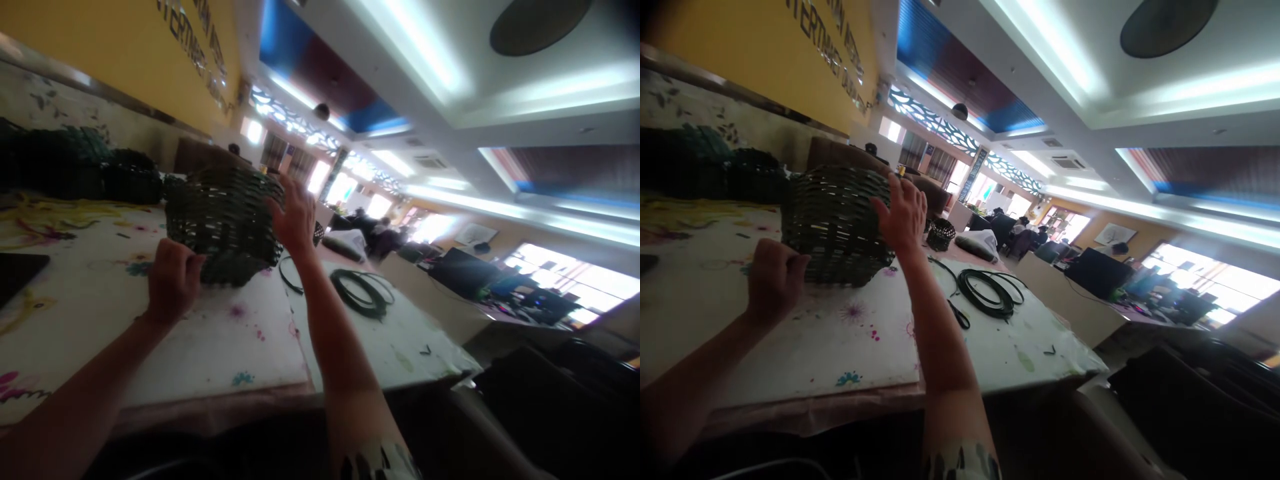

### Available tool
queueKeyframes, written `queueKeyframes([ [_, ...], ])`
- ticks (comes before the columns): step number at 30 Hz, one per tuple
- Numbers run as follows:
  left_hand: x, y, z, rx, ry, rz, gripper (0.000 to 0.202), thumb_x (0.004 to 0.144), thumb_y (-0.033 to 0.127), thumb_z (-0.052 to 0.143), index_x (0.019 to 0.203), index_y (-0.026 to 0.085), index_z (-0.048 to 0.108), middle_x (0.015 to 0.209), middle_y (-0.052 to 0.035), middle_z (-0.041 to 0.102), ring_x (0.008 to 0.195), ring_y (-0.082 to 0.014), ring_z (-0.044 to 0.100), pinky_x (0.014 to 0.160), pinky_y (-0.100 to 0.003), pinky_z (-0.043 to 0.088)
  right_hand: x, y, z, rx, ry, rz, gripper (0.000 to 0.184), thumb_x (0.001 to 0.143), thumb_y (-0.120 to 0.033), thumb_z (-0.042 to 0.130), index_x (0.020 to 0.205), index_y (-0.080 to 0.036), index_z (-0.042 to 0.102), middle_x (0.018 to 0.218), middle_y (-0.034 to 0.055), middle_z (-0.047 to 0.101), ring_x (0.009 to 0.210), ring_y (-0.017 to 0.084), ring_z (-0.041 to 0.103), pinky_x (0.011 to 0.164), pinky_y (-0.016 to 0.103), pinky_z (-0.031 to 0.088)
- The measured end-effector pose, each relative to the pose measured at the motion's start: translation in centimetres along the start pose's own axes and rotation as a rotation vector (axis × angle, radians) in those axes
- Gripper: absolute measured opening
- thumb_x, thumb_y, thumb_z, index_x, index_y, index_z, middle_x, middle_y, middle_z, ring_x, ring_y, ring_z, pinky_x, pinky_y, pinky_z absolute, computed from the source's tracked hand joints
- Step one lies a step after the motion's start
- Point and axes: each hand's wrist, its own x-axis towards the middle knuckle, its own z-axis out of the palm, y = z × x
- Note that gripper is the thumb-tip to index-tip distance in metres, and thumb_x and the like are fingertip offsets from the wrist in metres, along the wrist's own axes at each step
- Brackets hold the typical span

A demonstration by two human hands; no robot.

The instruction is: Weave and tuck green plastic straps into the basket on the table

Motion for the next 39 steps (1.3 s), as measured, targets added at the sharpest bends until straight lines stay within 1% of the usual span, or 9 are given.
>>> queueKeyframes([
  [2, 0.0, -0.4, -0.1, -0.024, -0.010, -0.022, 0.025, 0.095, 0.032, 0.055, 0.078, 0.024, 0.040, 0.080, -0.0039, 0.042, 0.080, -0.0234, 0.046, 0.072, -0.036, 0.038, 2.2, 2.1, 1.4, 0.041, -0.086, 0.079, 0.060, 0.103, -0.059, 0.043, 0.150, -0.022, 0.048, 0.142, 0.0150, 0.055, 0.136, 0.033, 0.048, 0.117, 0.055, 0.035],
  [5, 0.0, -0.8, -0.1, -0.041, -0.015, -0.056, 0.025, 0.094, 0.034, 0.055, 0.077, 0.023, 0.040, 0.081, -0.0036, 0.043, 0.080, -0.0224, 0.046, 0.073, -0.037, 0.040, 3.9, 4.2, 2.9, 0.103, -0.171, 0.099, 0.067, 0.098, -0.069, 0.045, 0.141, -0.020, 0.057, 0.131, 0.0150, 0.059, 0.125, 0.031, 0.055, 0.111, 0.051, 0.042],
  [8, 0.1, -1.2, -0.2, -0.044, 0.010, -0.117, 0.023, 0.094, 0.032, 0.055, 0.079, 0.023, 0.041, 0.082, -0.0035, 0.044, 0.081, -0.0213, 0.046, 0.075, -0.037, 0.041, 3.5, 4.7, 2.8, 0.079, -0.086, 0.081, 0.062, 0.091, -0.076, 0.052, 0.107, -0.019, 0.070, 0.109, 0.0104, 0.062, 0.106, 0.026, 0.057, 0.100, 0.045, 0.047],
  [11, 0.3, -1.4, -0.4, -0.059, 0.030, -0.191, 0.019, 0.093, 0.029, 0.056, 0.080, 0.022, 0.043, 0.083, -0.0032, 0.045, 0.080, -0.0198, 0.046, 0.075, -0.037, 0.041, 1.7, 4.6, 1.3, 0.115, -0.003, 0.138, 0.061, 0.089, -0.078, 0.051, 0.070, -0.020, 0.053, 0.078, 0.0005, 0.051, 0.078, 0.017, 0.049, 0.079, 0.032, 0.045],
  [13, 0.4, -1.1, -0.5, -0.083, 0.028, -0.214, 0.019, 0.092, 0.028, 0.057, 0.080, 0.022, 0.044, 0.083, -0.0030, 0.046, 0.080, -0.0189, 0.047, 0.076, -0.036, 0.042, 0.3, 4.6, 0.1, 0.187, 0.024, 0.206, 0.064, 0.089, -0.078, 0.052, 0.061, -0.022, 0.038, 0.064, -0.0043, 0.038, 0.065, 0.012, 0.038, 0.066, 0.027, 0.037],
  [17, 0.3, 0.1, -0.5, -0.133, 0.011, -0.218, 0.017, 0.090, 0.029, 0.058, 0.080, 0.022, 0.046, 0.082, -0.0031, 0.048, 0.080, -0.0183, 0.049, 0.076, -0.036, 0.044, -2.4, 5.2, -1.7, 0.302, 0.045, 0.352, 0.065, 0.086, -0.076, 0.054, 0.058, -0.023, 0.028, 0.059, -0.0061, 0.023, 0.060, 0.010, 0.026, 0.056, 0.027, 0.022],
  [23, 0.3, 1.8, 0.3, -0.205, 0.063, -0.265, 0.017, 0.088, 0.029, 0.060, 0.079, 0.022, 0.048, 0.082, -0.0026, 0.048, 0.076, -0.0178, 0.050, 0.071, -0.036, 0.044, -5.1, 6.0, -2.4, 0.394, 0.080, 0.438, 0.063, 0.085, -0.074, 0.054, 0.060, -0.023, 0.029, 0.061, -0.0055, 0.024, 0.060, 0.010, 0.026, 0.055, 0.027, 0.020],
  [30, 1.5, 2.7, 1.8, -0.268, -0.004, -0.071, 0.016, 0.090, 0.033, 0.065, 0.084, 0.021, 0.057, 0.089, -0.0060, 0.051, 0.092, -0.0234, 0.056, 0.086, -0.041, 0.049, -8.5, 7.4, -3.6, 0.374, 0.157, 0.572, 0.063, 0.085, -0.077, 0.050, 0.058, -0.025, 0.026, 0.059, -0.0064, 0.022, 0.060, 0.010, 0.024, 0.055, 0.027, 0.021],
  [39, 2.9, 4.6, 4.2, -0.362, -0.097, -0.049, 0.020, 0.094, 0.037, 0.060, 0.089, 0.020, 0.053, 0.125, -0.0141, 0.058, 0.124, -0.0272, 0.055, 0.111, -0.049, 0.043, -14.4, 8.4, -4.1, 0.305, 0.210, 0.732, 0.064, 0.088, -0.081, 0.039, 0.059, -0.025, 0.030, 0.058, -0.0057, 0.025, 0.059, 0.011, 0.027, 0.054, 0.027, 0.025],
])
